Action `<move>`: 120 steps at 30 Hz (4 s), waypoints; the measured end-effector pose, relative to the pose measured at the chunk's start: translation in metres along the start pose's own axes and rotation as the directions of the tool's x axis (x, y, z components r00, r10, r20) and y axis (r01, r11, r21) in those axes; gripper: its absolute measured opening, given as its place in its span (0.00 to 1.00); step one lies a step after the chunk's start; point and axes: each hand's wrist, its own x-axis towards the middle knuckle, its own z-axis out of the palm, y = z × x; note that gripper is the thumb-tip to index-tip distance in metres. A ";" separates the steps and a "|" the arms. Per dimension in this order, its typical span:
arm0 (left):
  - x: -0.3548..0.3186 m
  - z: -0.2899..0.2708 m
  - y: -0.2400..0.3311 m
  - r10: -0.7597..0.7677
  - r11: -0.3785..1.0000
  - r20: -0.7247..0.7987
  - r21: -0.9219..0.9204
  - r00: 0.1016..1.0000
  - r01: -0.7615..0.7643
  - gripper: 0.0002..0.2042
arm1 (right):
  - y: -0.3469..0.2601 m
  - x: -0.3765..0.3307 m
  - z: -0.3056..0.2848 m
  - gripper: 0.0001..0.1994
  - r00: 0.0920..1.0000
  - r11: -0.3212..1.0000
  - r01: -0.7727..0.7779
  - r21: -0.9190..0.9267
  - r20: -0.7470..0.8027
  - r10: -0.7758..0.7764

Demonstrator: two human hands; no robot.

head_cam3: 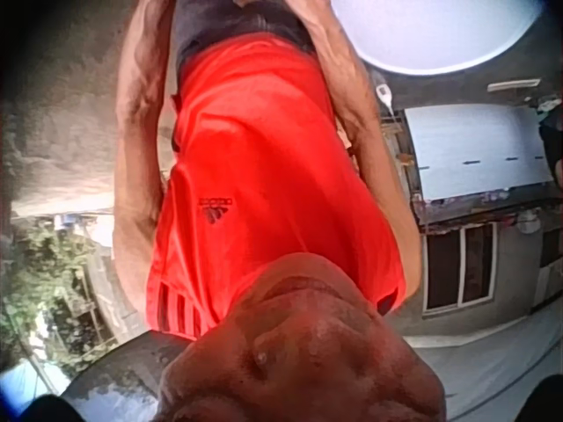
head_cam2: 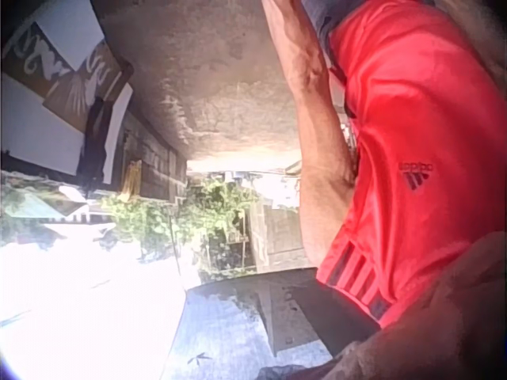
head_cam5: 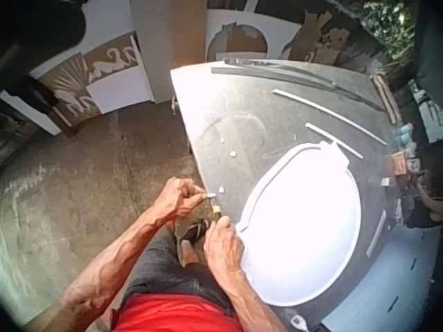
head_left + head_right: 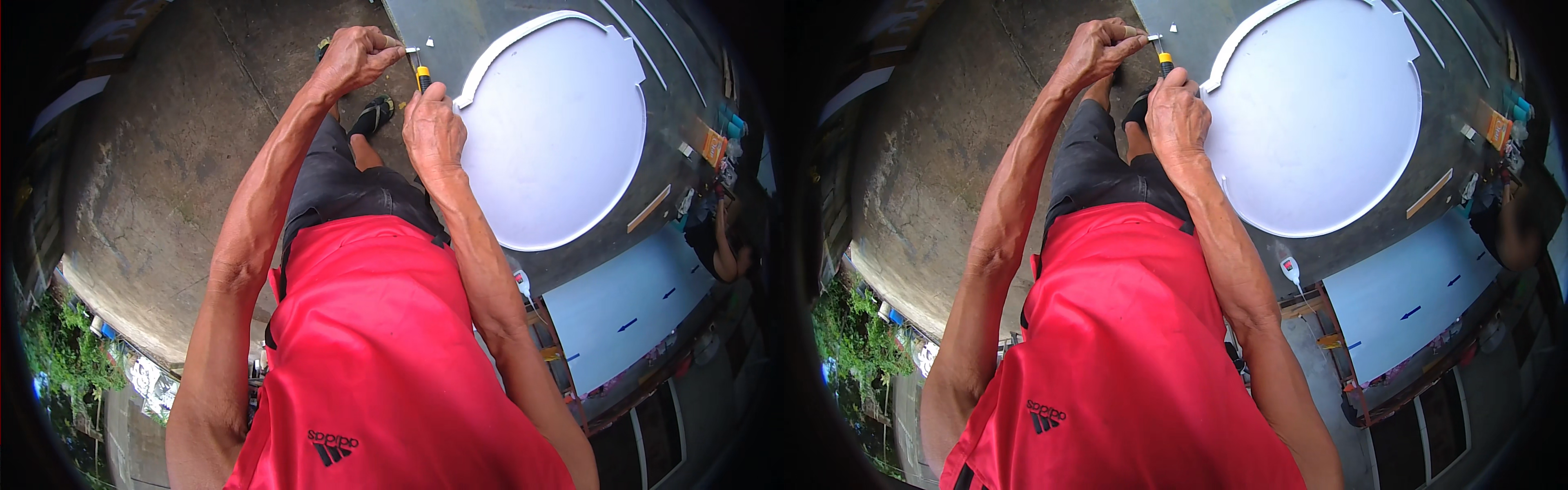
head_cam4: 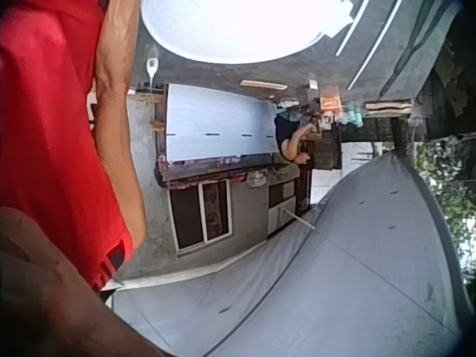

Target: The person uses a utility knife to cut small strips of white material and then applies glue to attach them to a large white circular board. They repeatedly cut, align, and press the strips onto the board's edge, working on one section at a time.

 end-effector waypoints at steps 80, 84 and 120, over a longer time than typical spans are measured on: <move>-0.080 0.128 0.079 -0.378 0.840 -0.159 -0.473 0.912 0.266 0.10 | 0.093 -0.053 0.016 0.03 0.901 0.876 0.118 0.468 -0.421 0.104; -0.080 0.131 0.074 -0.364 0.829 -0.158 -0.505 0.918 0.242 0.10 | 0.094 -0.055 0.016 0.03 0.899 0.852 0.154 0.500 -0.429 0.089; -0.079 0.123 0.056 -0.291 0.895 -0.169 -0.396 0.942 0.205 0.13 | 0.097 -0.049 0.004 0.05 0.940 0.792 0.133 0.596 -0.328 0.089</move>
